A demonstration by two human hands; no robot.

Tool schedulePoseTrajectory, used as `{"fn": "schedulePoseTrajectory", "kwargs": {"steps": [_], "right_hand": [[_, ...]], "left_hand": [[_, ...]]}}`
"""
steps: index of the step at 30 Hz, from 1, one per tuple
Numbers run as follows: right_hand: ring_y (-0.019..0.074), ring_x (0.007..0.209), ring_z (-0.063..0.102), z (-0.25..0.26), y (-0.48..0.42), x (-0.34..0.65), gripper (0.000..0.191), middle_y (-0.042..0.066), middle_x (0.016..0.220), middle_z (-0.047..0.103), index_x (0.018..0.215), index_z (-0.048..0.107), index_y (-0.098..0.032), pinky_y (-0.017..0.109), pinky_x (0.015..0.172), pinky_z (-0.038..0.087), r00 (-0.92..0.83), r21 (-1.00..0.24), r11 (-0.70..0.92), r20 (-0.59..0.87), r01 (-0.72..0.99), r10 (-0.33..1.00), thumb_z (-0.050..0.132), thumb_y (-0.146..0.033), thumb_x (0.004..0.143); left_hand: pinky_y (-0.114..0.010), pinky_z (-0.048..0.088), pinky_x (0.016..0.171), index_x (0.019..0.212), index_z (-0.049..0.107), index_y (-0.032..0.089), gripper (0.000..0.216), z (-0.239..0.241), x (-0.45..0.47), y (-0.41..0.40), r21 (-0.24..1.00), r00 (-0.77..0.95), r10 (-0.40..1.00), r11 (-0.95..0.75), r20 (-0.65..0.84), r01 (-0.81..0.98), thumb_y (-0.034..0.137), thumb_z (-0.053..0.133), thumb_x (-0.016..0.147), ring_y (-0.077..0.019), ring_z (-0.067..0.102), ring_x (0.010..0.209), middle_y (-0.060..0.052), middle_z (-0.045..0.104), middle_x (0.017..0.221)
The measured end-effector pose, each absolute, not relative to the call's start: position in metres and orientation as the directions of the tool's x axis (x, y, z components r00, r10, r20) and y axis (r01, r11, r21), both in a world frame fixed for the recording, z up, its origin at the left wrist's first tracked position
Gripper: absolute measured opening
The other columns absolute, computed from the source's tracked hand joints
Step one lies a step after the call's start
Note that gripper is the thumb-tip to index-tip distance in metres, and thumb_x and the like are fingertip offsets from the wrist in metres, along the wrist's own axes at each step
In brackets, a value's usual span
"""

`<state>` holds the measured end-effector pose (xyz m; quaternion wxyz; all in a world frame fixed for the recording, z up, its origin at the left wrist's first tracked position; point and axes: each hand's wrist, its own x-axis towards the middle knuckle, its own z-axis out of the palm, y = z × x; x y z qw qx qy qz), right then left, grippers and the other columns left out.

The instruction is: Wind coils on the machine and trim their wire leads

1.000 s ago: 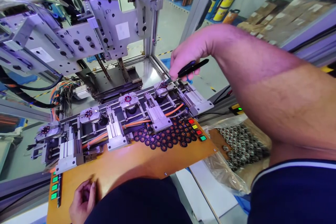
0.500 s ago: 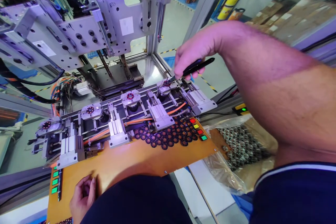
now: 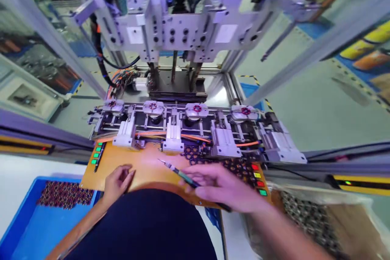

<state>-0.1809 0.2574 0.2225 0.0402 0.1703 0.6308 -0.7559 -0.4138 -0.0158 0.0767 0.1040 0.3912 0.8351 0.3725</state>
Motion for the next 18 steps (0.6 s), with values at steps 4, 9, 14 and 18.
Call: {"fn": "schedulePoseTrajectory", "kwargs": {"steps": [4,9,14,18], "right_hand": [[0.0310,0.100,0.072,0.130,0.199,-0.207,0.057,0.018,0.113,0.072,0.118,0.072,-0.018,0.049,0.094,0.056,-0.897,-0.886,-0.363,-0.382,0.287,0.222,0.064,-0.062,0.082],[0.0195,0.080,0.071,0.075,0.174,-0.236,0.059,0.012,0.094,0.073,0.105,0.068,-0.011,0.037,0.077,0.060,-0.889,-0.943,-0.174,-0.326,0.282,0.321,0.050,-0.066,0.093],[0.0116,0.069,0.059,0.067,0.167,-0.229,0.041,0.000,0.074,0.061,0.081,0.062,-0.014,0.028,0.070,0.053,-0.859,-0.918,0.254,-0.150,0.305,0.489,0.055,-0.051,0.097],[0.0170,0.072,0.059,0.095,0.174,-0.218,0.040,0.007,0.073,0.063,0.074,0.066,-0.015,0.032,0.073,0.051,-0.881,-0.800,0.554,0.071,0.230,0.467,0.051,-0.044,0.097]], "left_hand": [[-0.025,0.056,0.074,0.107,0.073,0.021,0.027,0.085,-0.401,-0.008,0.778,-0.476,0.879,0.281,0.026,0.562,0.038,0.059,0.091,-0.0155,0.070,0.076,-0.008,0.075,0.096],[-0.026,0.056,0.077,0.120,0.070,0.024,0.036,0.093,-0.389,0.004,0.777,-0.273,0.962,0.179,-0.009,0.604,0.035,0.066,0.086,-0.0178,0.071,0.074,-0.004,0.074,0.080],[-0.025,0.054,0.067,0.118,0.069,0.019,0.031,0.100,-0.385,-0.001,0.720,-0.282,0.959,0.209,-0.019,0.662,0.033,0.062,0.091,-0.0157,0.067,0.064,-0.003,0.073,0.074],[-0.024,0.053,0.068,0.101,0.073,0.017,0.025,0.135,-0.416,-0.018,0.636,-0.325,0.945,0.232,0.031,0.736,0.031,0.053,0.096,-0.0150,0.068,0.071,-0.007,0.076,0.087]]}}
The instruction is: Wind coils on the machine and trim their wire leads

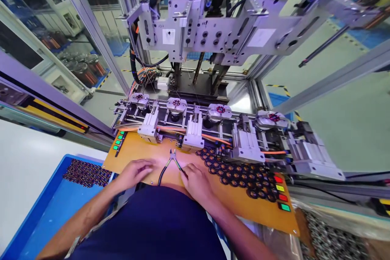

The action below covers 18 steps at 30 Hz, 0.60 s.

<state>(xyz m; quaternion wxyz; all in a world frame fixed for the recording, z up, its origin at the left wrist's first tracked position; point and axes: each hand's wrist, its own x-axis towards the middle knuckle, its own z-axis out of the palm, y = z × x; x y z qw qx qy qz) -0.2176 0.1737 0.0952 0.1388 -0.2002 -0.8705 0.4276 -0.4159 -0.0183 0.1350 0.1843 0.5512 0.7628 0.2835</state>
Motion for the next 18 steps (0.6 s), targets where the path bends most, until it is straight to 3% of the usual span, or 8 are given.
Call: {"fn": "schedulePoseTrajectory", "kwargs": {"steps": [3,6,8,9,12,18], "right_hand": [[0.0190,0.072,0.061,0.147,0.199,-0.222,0.038,0.009,0.076,0.066,0.078,0.070,-0.017,0.032,0.073,0.051,-0.915,-0.707,0.698,0.200,0.112,0.350,0.048,-0.041,0.098],[0.0216,0.085,0.063,0.210,0.241,-0.254,0.029,0.011,0.090,0.069,0.093,0.073,-0.017,0.035,0.083,0.051,-0.932,-0.573,0.820,0.291,0.012,0.217,0.054,-0.038,0.096],[0.0275,0.104,0.062,0.243,0.268,-0.289,0.030,0.016,0.110,0.067,0.109,0.071,-0.013,0.041,0.093,0.051,-0.976,-0.221,0.975,0.214,-0.002,0.047,0.054,-0.035,0.097],[0.0304,0.110,0.061,0.254,0.280,-0.308,0.029,0.018,0.118,0.064,0.112,0.070,-0.010,0.044,0.097,0.050,-0.979,-0.178,0.984,0.197,0.008,0.043,0.059,-0.031,0.094],[0.0335,0.122,0.056,0.264,0.304,-0.359,0.028,0.020,0.130,0.059,0.111,0.071,-0.008,0.044,0.101,0.050,-0.990,-0.124,0.992,0.135,0.015,0.032,0.068,-0.020,0.086],[0.0245,0.118,0.059,0.240,0.317,-0.392,0.017,0.012,0.130,0.060,0.102,0.069,-0.012,0.042,0.100,0.051,-1.000,-0.119,0.993,-0.007,0.024,0.023,0.070,-0.023,0.089]], "left_hand": [[-0.027,0.051,0.067,0.083,0.071,0.016,0.033,0.186,-0.469,-0.018,0.522,-0.381,0.919,0.279,0.098,0.806,0.034,0.048,0.099,-0.0155,0.064,0.066,-0.005,0.070,0.072],[-0.035,0.051,0.079,0.084,0.068,0.016,0.028,0.241,-0.527,0.009,0.385,-0.407,0.899,0.322,0.163,0.865,0.043,0.062,0.091,-0.0196,0.062,0.076,-0.006,0.067,0.078],[-0.045,0.047,0.096,0.099,0.069,0.016,0.027,0.265,-0.557,0.040,0.254,-0.360,0.917,0.312,0.170,0.915,0.038,0.071,0.083,-0.0272,0.059,0.104,-0.011,0.068,0.103],[-0.047,0.044,0.102,0.104,0.068,0.017,0.031,0.272,-0.569,0.055,0.221,-0.335,0.928,0.297,0.160,0.929,0.034,0.075,0.080,-0.0288,0.056,0.114,-0.012,0.066,0.113],[-0.048,0.040,0.109,0.106,0.069,0.018,0.034,0.272,-0.589,0.092,0.143,-0.293,0.950,0.278,0.103,0.950,0.026,0.078,0.075,-0.0309,0.046,0.128,-0.011,0.061,0.128],[-0.047,0.040,0.112,0.103,0.071,0.020,0.022,0.249,-0.604,0.108,0.059,-0.296,0.955,0.296,-0.008,0.954,0.028,0.068,0.083,-0.0295,0.042,0.133,-0.010,0.058,0.133]]}}
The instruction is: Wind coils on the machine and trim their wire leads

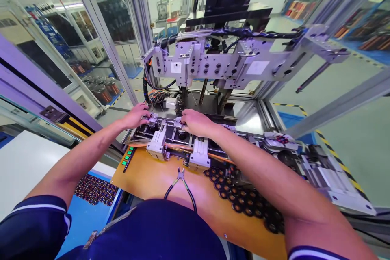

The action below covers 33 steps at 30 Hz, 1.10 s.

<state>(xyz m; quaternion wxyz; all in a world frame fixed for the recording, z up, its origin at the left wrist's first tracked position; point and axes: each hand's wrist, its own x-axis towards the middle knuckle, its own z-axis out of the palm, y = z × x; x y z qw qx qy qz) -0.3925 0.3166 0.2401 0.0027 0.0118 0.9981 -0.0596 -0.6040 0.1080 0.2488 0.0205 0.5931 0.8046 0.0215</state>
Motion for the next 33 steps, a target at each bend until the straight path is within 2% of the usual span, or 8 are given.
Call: {"fn": "schedulePoseTrajectory", "kwargs": {"steps": [8,12,19,22,25,28,30,33], "right_hand": [[0.0230,0.119,0.058,0.230,0.325,-0.399,0.023,0.010,0.127,0.060,0.110,0.065,-0.014,0.046,0.103,0.049,-0.995,-0.197,0.980,-0.095,0.018,-0.001,0.063,-0.031,0.096],[0.0212,0.112,0.061,0.225,0.327,-0.402,0.022,0.009,0.120,0.064,0.106,0.066,-0.013,0.044,0.099,0.051,-0.995,-0.243,0.970,-0.096,0.001,-0.023,0.063,-0.033,0.096],[0.0239,0.111,0.064,0.256,0.327,-0.393,0.008,0.013,0.120,0.066,0.086,0.070,-0.013,0.038,0.100,0.050,-0.998,-0.336,0.941,0.049,-0.047,-0.032,0.064,-0.019,0.087],[0.0243,0.115,0.061,0.267,0.297,-0.354,0.012,0.012,0.126,0.062,0.088,0.069,-0.015,0.039,0.102,0.048,-0.987,-0.386,0.914,0.136,-0.128,-0.081,0.059,-0.022,0.091],[0.0193,0.107,0.062,0.245,0.245,-0.304,0.017,0.012,0.117,0.061,0.101,0.066,-0.017,0.033,0.095,0.051,-0.953,-0.500,0.822,0.258,-0.272,-0.158,0.052,-0.025,0.098],[0.0160,0.092,0.063,0.188,0.189,-0.283,0.016,0.009,0.106,0.063,0.099,0.066,-0.017,0.027,0.081,0.054,-0.977,-0.487,0.847,0.126,-0.212,-0.171,0.051,-0.023,0.099],[0.0159,0.086,0.064,0.146,0.156,-0.295,0.017,0.006,0.094,0.065,0.087,0.065,-0.015,0.029,0.078,0.055,-0.986,-0.468,0.868,0.069,-0.166,-0.151,0.053,-0.018,0.098],[0.0150,0.088,0.064,0.108,0.128,-0.327,0.015,0.004,0.097,0.066,0.094,0.065,-0.013,0.033,0.081,0.057,-0.994,-0.427,0.898,0.035,-0.104,-0.099,0.059,-0.026,0.098]], "left_hand": [[-0.046,0.040,0.109,0.113,0.069,0.015,0.030,0.251,-0.616,0.120,0.061,-0.256,0.940,0.276,-0.227,0.959,0.029,0.062,0.088,-0.0295,0.050,0.131,-0.014,0.059,0.136],[-0.042,0.041,0.108,0.109,0.070,0.016,0.028,0.252,-0.615,0.123,0.093,-0.257,0.934,0.287,-0.250,0.953,0.025,0.066,0.083,-0.0296,0.053,0.128,-0.014,0.062,0.134],[-0.043,0.038,0.111,0.107,0.065,0.012,0.027,0.272,-0.593,0.109,0.229,-0.314,0.947,0.320,-0.061,0.919,0.027,0.065,0.085,-0.0305,0.049,0.133,-0.017,0.056,0.137],[-0.043,0.035,0.114,0.107,0.060,0.014,0.023,0.274,-0.562,0.066,0.329,-0.345,0.929,0.287,0.133,0.900,0.032,0.056,0.093,-0.0261,0.046,0.135,-0.016,0.049,0.143],[-0.042,0.044,0.107,0.102,0.059,0.018,0.020,0.249,-0.517,0.008,0.508,-0.404,0.850,0.195,0.340,0.839,0.034,0.049,0.098,-0.0218,0.055,0.121,-0.013,0.057,0.129],[-0.035,0.053,0.094,0.093,0.065,0.018,0.021,0.197,-0.475,-0.032,0.586,-0.482,0.863,0.315,0.150,0.746,0.028,0.047,0.098,-0.0190,0.064,0.103,-0.009,0.067,0.107],[-0.033,0.057,0.084,0.087,0.069,0.018,0.016,0.159,-0.460,-0.041,0.564,-0.476,0.877,0.358,0.071,0.744,0.025,0.055,0.093,-0.0192,0.068,0.090,-0.008,0.070,0.095],[-0.038,0.059,0.084,0.086,0.071,0.018,0.011,0.118,-0.454,-0.035,0.488,-0.479,0.877,0.400,0.042,0.776,0.021,0.060,0.089,-0.0230,0.071,0.089,-0.010,0.074,0.093]]}}
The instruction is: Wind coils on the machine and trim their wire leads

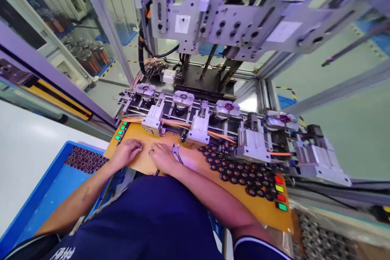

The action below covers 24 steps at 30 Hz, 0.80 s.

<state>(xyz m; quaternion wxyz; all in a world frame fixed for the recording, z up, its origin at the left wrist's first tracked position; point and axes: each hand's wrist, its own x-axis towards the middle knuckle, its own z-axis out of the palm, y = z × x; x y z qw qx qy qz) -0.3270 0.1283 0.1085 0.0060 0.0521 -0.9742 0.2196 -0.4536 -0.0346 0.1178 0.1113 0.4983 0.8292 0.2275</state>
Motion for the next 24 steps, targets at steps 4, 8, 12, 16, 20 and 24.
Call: {"fn": "schedulePoseTrajectory", "kwargs": {"steps": [4,8,12,16,20,24], "right_hand": [[0.0176,0.097,0.065,0.131,0.141,-0.324,0.014,0.006,0.104,0.068,0.101,0.067,-0.014,0.035,0.087,0.057,-0.994,-0.371,0.926,0.107,-0.069,-0.032,0.063,-0.026,0.095],[0.0223,0.109,0.062,0.197,0.210,-0.249,0.018,0.009,0.113,0.069,0.104,0.072,-0.019,0.039,0.098,0.053,-0.968,-0.305,0.952,0.232,0.023,0.098,0.056,-0.027,0.097],[0.0346,0.114,0.059,0.244,0.328,-0.182,0.030,0.022,0.119,0.064,0.110,0.070,-0.008,0.055,0.103,0.046,-0.894,-0.204,0.924,0.254,0.322,0.368,0.051,-0.027,0.097],[0.0376,0.108,0.062,0.249,0.420,-0.167,0.032,0.020,0.119,0.064,0.108,0.071,-0.010,0.053,0.096,0.052,-0.844,-0.104,0.847,0.084,0.521,0.530,0.071,-0.026,0.080],[0.0298,0.104,0.065,0.236,0.446,-0.168,0.030,0.012,0.111,0.067,0.100,0.072,-0.016,0.041,0.095,0.054,-0.836,-0.099,0.833,0.017,0.544,0.548,0.076,-0.030,0.075],[0.0276,0.109,0.062,0.229,0.450,-0.165,0.029,0.010,0.113,0.066,0.102,0.071,-0.017,0.037,0.096,0.052,-0.834,-0.125,0.829,0.015,0.546,0.551,0.073,-0.032,0.077]], "left_hand": [[-0.047,0.061,0.085,0.090,0.070,0.020,0.017,0.113,-0.450,-0.026,0.393,-0.459,0.878,0.378,0.135,0.838,0.021,0.054,0.091,-0.0282,0.072,0.094,-0.014,0.074,0.100],[-0.043,0.062,0.087,0.098,0.068,0.025,0.015,0.167,-0.449,-0.018,0.361,-0.345,0.910,0.250,0.228,0.898,0.030,0.055,0.094,-0.0254,0.073,0.096,-0.009,0.075,0.104],[-0.039,0.060,0.089,0.108,0.067,0.022,0.019,0.250,-0.447,0.059,0.247,-0.027,0.930,-0.069,0.367,0.967,0.032,0.059,0.093,-0.0213,0.071,0.094,-0.007,0.074,0.102],[-0.048,0.051,0.102,0.117,0.064,0.013,0.034,0.286,-0.440,0.192,0.182,0.216,0.948,-0.261,0.232,0.948,0.036,0.059,0.093,-0.0288,0.060,0.116,-0.014,0.068,0.119],[-0.051,0.038,0.114,0.117,0.065,0.012,0.034,0.267,-0.427,0.279,0.169,0.221,0.975,-0.220,0.008,0.961,0.027,0.067,0.086,-0.0351,0.038,0.139,-0.018,0.053,0.140],[-0.052,0.039,0.112,0.112,0.067,0.015,0.027,0.248,-0.424,0.300,0.142,0.227,0.973,-0.218,-0.049,0.966,0.025,0.063,0.087,-0.0350,0.038,0.138,-0.018,0.053,0.137]]}}
